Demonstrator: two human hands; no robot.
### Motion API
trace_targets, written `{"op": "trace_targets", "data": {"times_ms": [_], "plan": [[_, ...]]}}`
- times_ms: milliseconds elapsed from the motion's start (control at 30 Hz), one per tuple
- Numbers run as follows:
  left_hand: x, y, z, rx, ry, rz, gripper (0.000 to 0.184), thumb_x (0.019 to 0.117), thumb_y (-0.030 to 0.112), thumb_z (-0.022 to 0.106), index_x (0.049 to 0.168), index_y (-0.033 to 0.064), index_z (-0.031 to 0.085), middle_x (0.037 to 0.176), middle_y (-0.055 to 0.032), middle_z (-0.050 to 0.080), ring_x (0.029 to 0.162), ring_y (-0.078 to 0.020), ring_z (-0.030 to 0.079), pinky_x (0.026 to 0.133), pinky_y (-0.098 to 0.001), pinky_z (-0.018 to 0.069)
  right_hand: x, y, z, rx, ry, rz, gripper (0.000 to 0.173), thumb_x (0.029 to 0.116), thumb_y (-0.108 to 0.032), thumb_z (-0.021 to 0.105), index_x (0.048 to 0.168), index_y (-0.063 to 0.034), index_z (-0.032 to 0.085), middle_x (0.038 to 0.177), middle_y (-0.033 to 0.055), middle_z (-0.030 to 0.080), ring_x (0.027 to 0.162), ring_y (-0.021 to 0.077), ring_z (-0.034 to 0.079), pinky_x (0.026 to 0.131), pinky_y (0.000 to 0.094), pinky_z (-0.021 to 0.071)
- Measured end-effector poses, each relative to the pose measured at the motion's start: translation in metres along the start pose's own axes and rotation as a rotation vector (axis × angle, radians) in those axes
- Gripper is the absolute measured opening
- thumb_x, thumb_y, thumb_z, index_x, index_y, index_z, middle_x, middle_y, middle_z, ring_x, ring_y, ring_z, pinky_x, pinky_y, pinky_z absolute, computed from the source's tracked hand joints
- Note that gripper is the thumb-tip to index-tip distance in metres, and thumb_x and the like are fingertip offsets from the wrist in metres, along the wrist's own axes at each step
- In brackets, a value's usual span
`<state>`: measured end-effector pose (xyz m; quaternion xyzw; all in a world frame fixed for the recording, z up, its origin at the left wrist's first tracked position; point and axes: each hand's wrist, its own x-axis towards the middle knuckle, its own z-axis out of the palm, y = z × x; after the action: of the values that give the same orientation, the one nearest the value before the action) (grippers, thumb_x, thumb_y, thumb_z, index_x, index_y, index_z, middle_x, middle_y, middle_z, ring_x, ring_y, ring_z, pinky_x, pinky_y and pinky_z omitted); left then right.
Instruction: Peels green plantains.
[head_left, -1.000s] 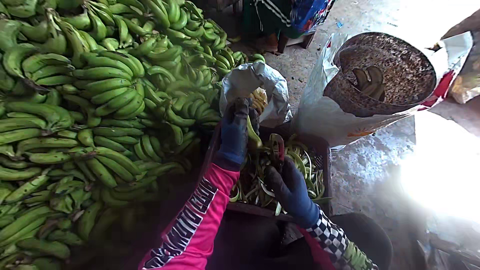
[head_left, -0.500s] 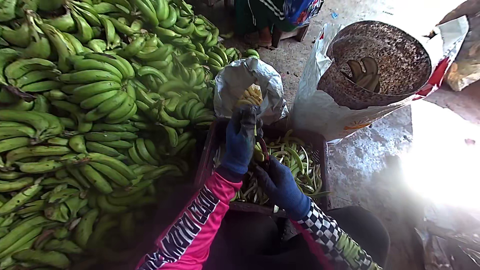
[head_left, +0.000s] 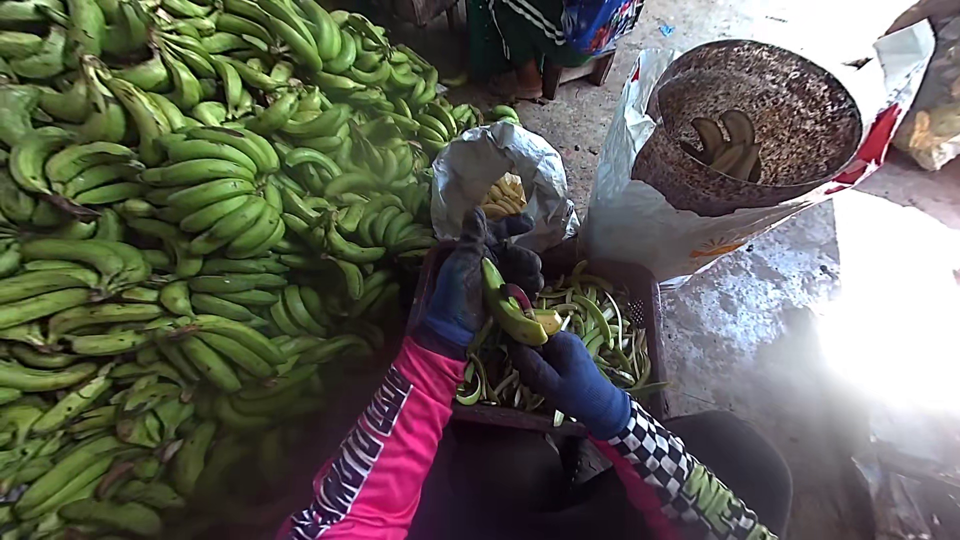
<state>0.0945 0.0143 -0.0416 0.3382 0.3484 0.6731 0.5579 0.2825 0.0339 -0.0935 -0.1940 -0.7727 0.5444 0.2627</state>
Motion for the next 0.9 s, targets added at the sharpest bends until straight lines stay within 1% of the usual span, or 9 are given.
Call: {"op": "trace_targets", "data": {"times_ms": [100,200,267,367,500,567,667,800,900], "plan": [[-0.006,-0.013,0.014,0.036,-0.003,0.01,0.08,0.1045,0.066,0.007,0.139,0.0149,0.058,0.082,-0.0094,0.068,0.065,-0.0183,0.067,0.061,-0.0362,0.0607,0.002,0.006,-0.001,-0.017,0.062,-0.005,0.029,0.1041,-0.033,0.057,0.104,-0.0059,0.068,0.076,0.002,0.068,0.064,0.0135,0.067,0.061,0.0373,0.0601],[-0.009,-0.024,0.028,0.126,0.141,0.013,0.06,0.1078,0.059,0.025,0.125,0.0191,0.066,0.092,-0.0042,0.07,0.077,-0.0115,0.067,0.067,-0.0307,0.0596,0.004,0.013,-0.004,-0.071,0.146,-0.01,0.031,0.1006,-0.033,0.064,0.118,-0.0074,0.067,0.093,0.0041,0.072,0.084,0.0135,0.071,0.081,0.0404,0.0623],[-0.012,-0.03,0.03,0.161,0.149,-0.001,0.058,0.1072,0.06,0.028,0.126,0.0223,0.067,0.094,-0.0032,0.07,0.077,-0.0108,0.066,0.065,-0.0296,0.0579,0.002,0.014,-0.005,-0.081,0.151,0.015,0.031,0.1007,-0.034,0.064,0.115,-0.0081,0.068,0.09,0.0039,0.072,0.081,0.0139,0.07,0.079,0.041,0.0622],[-0.008,-0.037,0.024,0.157,-0.023,-0.017,0.059,0.1063,0.06,0.033,0.138,0.0184,0.062,0.096,-0.0117,0.071,0.082,-0.0194,0.069,0.073,-0.0376,0.0594,0.001,0.007,-0.011,-0.045,0.115,0.127,0.03,0.1,-0.037,0.066,0.112,-0.0095,0.07,0.086,0.0025,0.071,0.073,0.0146,0.069,0.071,0.0395,0.0619],[-0.004,-0.033,0.026,0.229,-0.075,-0.021,0.059,0.1027,0.057,0.048,0.143,0.0156,0.057,0.094,-0.0141,0.072,0.085,-0.0238,0.07,0.08,-0.0422,0.0597,0.004,0.005,-0.014,-0.088,0.094,0.111,0.032,0.0972,-0.038,0.07,0.117,-0.0131,0.07,0.1,-0.001,0.073,0.092,0.0096,0.07,0.09,0.0369,0.0597],[0.0,-0.029,0.025,0.281,-0.043,0.027,0.05,0.1052,0.048,0.048,0.142,0.0159,0.058,0.088,-0.0115,0.071,0.077,-0.0223,0.069,0.075,-0.0415,0.0604,0.005,0.011,-0.011,-0.105,0.119,0.06,0.035,0.0936,-0.043,0.073,0.114,-0.0148,0.072,0.099,-0.0021,0.074,0.091,0.0088,0.071,0.087,0.0382,0.0612],[0.004,-0.026,0.023,0.276,-0.002,0.116,0.042,0.1075,0.038,0.046,0.14,0.0141,0.057,0.082,-0.0083,0.066,0.073,-0.022,0.067,0.074,-0.0437,0.0612,0.005,0.01,-0.009,0.116,0.164,0.015,0.042,0.0943,-0.041,0.074,0.119,-0.0069,0.067,0.093,0.0043,0.073,0.078,0.0162,0.072,0.073,0.0412,0.064],[0.007,-0.015,0.015,0.296,-0.002,0.189,0.048,0.1098,0.041,0.036,0.144,0.0139,0.055,0.108,-0.0097,0.069,0.091,-0.0209,0.068,0.08,-0.0399,0.0591,0.008,-0.011,-0.027,0.333,0.183,-0.021,0.038,0.1017,-0.035,0.063,0.118,-0.001,0.065,0.084,0.0118,0.07,0.067,0.0225,0.068,0.062,0.0427,0.0615],[0.014,0.008,-0.001,0.159,0.111,0.266,0.045,0.1121,0.034,0.029,0.139,0.0096,0.055,0.113,-0.0109,0.069,0.1,-0.0245,0.068,0.091,-0.0462,0.0578,0.029,-0.048,-0.091,0.151,0.26,0.052,0.032,0.103,-0.033,0.055,0.108,-0.004,0.068,0.078,0.0103,0.068,0.062,0.0192,0.065,0.055,0.0381,0.0573]]}}
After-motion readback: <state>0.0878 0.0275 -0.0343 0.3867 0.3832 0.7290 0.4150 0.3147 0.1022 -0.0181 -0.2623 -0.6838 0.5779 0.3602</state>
